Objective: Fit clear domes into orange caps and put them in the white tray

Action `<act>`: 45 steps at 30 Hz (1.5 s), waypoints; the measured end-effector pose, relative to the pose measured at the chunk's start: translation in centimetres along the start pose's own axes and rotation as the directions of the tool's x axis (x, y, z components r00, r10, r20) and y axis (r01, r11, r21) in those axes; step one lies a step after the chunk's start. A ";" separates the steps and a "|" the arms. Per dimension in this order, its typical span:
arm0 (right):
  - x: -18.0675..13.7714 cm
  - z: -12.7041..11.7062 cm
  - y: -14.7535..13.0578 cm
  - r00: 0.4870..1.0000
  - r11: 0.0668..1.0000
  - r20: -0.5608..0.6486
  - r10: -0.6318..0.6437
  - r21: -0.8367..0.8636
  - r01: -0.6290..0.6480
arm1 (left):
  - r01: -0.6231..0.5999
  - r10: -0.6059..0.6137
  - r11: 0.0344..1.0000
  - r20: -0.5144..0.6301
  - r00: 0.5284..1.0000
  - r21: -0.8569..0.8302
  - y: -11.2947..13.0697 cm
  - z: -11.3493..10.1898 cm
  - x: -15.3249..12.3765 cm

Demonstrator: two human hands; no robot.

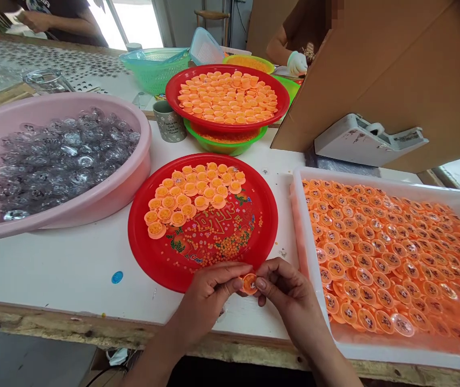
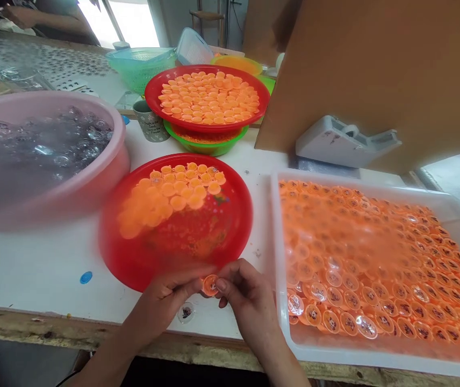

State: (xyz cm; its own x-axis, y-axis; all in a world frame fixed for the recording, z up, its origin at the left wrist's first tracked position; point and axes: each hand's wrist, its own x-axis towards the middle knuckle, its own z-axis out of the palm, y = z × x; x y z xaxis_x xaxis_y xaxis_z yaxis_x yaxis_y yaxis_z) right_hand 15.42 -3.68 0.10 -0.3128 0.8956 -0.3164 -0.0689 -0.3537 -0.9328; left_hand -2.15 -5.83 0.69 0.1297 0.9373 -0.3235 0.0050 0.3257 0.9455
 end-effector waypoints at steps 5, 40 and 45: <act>-0.4 0.1 -0.8 0.999 0.983 0.032 -0.006 -0.181 0.012 | 0.131 -0.127 0.982 0.043 0.991 -0.137 1.0 -0.2 -0.1; -2.3 1.7 -0.1 0.839 0.695 -0.047 -0.543 -0.586 0.417 | -0.226 0.209 0.972 -0.208 0.955 -0.061 0.9 1.6 -1.6; -2.9 2.0 0.6 0.808 0.606 0.019 -0.589 -0.651 0.457 | -0.329 0.336 0.942 -0.183 0.924 0.065 1.2 1.8 -2.1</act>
State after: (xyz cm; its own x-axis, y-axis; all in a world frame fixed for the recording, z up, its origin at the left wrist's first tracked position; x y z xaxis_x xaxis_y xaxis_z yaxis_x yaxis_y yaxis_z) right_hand 14.39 -7.07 0.83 -0.2300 0.9266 0.2975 0.4319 0.3711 -0.8220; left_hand -0.65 -7.63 2.58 -0.0597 0.9981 0.0116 0.0267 -0.0100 0.9996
